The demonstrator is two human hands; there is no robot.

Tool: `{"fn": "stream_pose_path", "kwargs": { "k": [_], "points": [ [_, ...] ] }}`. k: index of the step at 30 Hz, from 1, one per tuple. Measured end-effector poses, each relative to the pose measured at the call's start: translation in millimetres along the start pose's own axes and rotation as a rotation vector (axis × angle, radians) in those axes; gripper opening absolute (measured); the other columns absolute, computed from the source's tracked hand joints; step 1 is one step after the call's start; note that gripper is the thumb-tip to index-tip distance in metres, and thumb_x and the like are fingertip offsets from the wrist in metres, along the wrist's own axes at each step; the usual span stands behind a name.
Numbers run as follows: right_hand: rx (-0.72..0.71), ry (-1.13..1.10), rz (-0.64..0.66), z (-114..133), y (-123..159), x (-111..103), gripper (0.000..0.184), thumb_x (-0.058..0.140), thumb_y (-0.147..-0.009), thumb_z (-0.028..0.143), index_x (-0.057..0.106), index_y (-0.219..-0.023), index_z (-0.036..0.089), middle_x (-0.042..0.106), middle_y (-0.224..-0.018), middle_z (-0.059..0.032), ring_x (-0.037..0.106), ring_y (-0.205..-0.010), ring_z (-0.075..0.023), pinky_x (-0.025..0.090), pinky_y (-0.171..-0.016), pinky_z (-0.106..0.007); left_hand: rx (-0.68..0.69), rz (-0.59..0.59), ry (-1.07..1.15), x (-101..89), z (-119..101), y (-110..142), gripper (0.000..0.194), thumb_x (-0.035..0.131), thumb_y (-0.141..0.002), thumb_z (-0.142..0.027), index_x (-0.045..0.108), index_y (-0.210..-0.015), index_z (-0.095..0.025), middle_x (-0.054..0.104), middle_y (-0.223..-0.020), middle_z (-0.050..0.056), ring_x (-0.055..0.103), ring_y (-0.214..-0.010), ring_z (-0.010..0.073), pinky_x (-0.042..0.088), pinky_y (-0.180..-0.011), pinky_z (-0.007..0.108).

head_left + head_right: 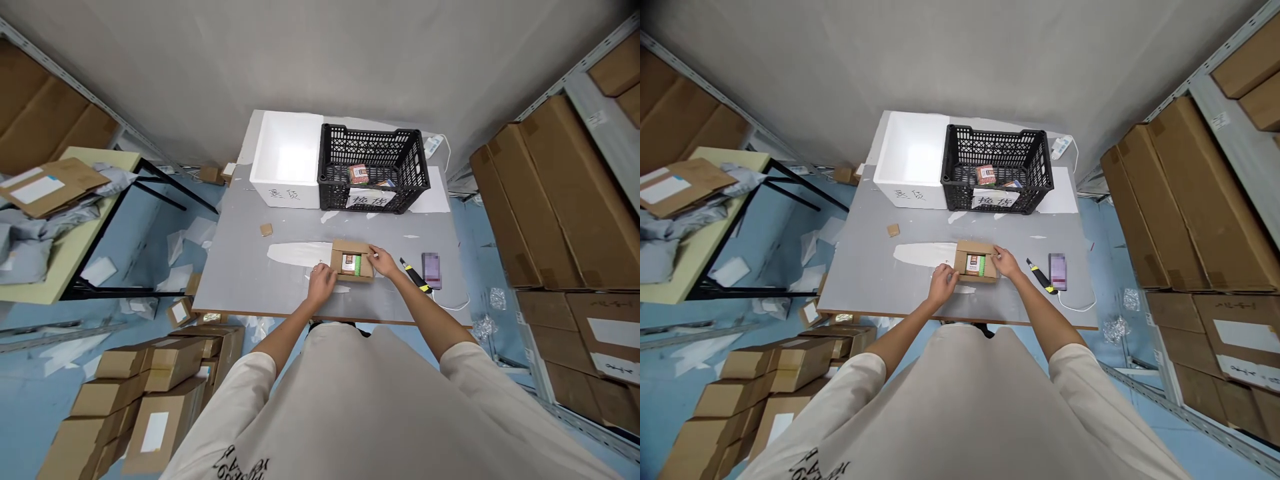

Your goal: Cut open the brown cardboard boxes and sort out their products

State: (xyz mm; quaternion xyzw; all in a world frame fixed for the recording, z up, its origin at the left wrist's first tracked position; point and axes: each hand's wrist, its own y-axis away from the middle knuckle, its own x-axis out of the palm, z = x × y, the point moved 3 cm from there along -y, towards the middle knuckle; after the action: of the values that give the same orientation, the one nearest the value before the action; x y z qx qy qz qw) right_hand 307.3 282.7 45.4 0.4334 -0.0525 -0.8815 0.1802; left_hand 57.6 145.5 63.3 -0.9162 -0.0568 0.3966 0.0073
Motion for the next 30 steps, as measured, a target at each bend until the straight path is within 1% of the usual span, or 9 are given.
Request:
{"fn": "stream_pose_path", "kwargs": {
  "k": [2,4,8,11,14,18,22,26,30],
  "points": [
    [0.009,0.03,0.007,3.0,2.3,3.4,0.055,0.054,-0.092,0.035,0.054,-0.144,0.019,0.064,-0.128,-0.0129,0.065,-0.105,-0.0242,0.048,-0.101,-0.038,0.029,0.067,-0.084,1.9,0.5,4.7,0.018,0.054,-0.097,-0.034,0.063,-0.088,-0.022,0.059,-0.1,0.009,0.057,-0.102,0.0257,0.048,-0.093,0.043],
    [0.026,0.065,0.007,7.0,5.9,6.5,0.06,0.056,-0.091,0.038,0.051,-0.147,0.019,0.063,-0.128,-0.0135,0.065,-0.103,-0.0251,0.049,-0.097,-0.036,0.075,0.131,-0.163,5.7,-0.7,3.6,0.012,0.06,-0.091,-0.029,0.064,-0.1,-0.021,0.059,-0.113,0.011,0.054,-0.112,0.0284,0.046,-0.098,0.047],
    [0.082,0.146,0.023,17.5,15.3,12.9,0.072,0.061,-0.087,0.046,0.042,-0.152,0.023,0.059,-0.129,-0.0138,0.061,-0.112,-0.0303,0.05,-0.09,-0.037,0.195,0.236,-0.289,15.8,-11.4,-12.9,0.041,0.06,-0.082,-0.01,0.061,-0.121,-0.026,0.044,-0.149,0.013,0.035,-0.141,0.0332,0.033,-0.113,0.059],
    [0.137,0.185,0.026,26.6,20.5,17.7,0.081,0.064,-0.084,0.052,0.034,-0.154,0.024,0.054,-0.132,-0.015,0.058,-0.118,-0.0338,0.05,-0.088,-0.04,0.268,0.311,-0.356,21.3,-21.8,-27.1,0.042,0.061,-0.075,-0.003,0.065,-0.111,-0.024,0.033,-0.161,0.01,0.021,-0.151,0.0349,0.018,-0.12,0.066],
    [0.176,0.212,0.02,34.6,23.0,21.2,0.085,0.065,-0.082,0.049,0.029,-0.155,0.024,0.052,-0.133,-0.0161,0.056,-0.119,-0.0352,0.049,-0.088,-0.042,0.304,0.325,-0.39,17.3,-27.9,-32.6,0.035,0.064,-0.072,-0.002,0.067,-0.102,-0.022,0.032,-0.162,0.012,0.018,-0.153,0.0362,0.01,-0.122,0.067],
    [0.206,0.218,0.053,39.7,23.8,23.0,0.086,0.061,-0.083,0.043,0.022,-0.157,0.021,0.049,-0.135,-0.0167,0.054,-0.12,-0.0354,0.049,-0.091,-0.043,0.288,0.27,-0.433,-1.9,-27.2,-24.5,0.043,0.067,-0.079,-0.013,0.061,-0.121,-0.023,0.031,-0.163,0.013,0.016,-0.155,0.034,0.011,-0.124,0.062],
    [0.217,0.14,0.099,36.1,24.4,21.1,0.091,0.059,-0.083,0.043,0.016,-0.16,0.021,0.046,-0.141,-0.016,0.049,-0.127,-0.0351,0.047,-0.098,-0.044,0.124,0.205,-0.535,-19.5,-17.5,-15.8,0.063,0.07,-0.084,-0.038,0.047,-0.14,-0.019,0.022,-0.166,0.018,0.012,-0.155,0.0378,0.01,-0.123,0.062],
    [0.161,0.001,0.138,26.3,27.4,15.2,0.091,0.056,-0.085,0.042,0.014,-0.163,0.023,0.042,-0.149,-0.0134,0.049,-0.132,-0.0311,0.042,-0.109,-0.042,0.074,0.278,-0.531,-19.7,-8.2,-20.0,0.067,0.068,-0.085,-0.046,0.044,-0.142,-0.019,0.039,-0.155,0.019,0.033,-0.145,0.0368,0.025,-0.118,0.056],
    [0.109,-0.163,0.115,11.5,34.9,5.1,0.075,0.046,-0.089,0.037,0.025,-0.161,0.024,0.04,-0.155,-0.0109,0.058,-0.122,-0.0244,0.042,-0.112,-0.039,0.07,0.386,-0.476,-13.5,-2.5,-31.2,0.075,0.07,-0.084,-0.043,0.036,-0.147,-0.021,0.048,-0.144,0.017,0.047,-0.132,0.0339,0.038,-0.107,0.048]
  ]
}}
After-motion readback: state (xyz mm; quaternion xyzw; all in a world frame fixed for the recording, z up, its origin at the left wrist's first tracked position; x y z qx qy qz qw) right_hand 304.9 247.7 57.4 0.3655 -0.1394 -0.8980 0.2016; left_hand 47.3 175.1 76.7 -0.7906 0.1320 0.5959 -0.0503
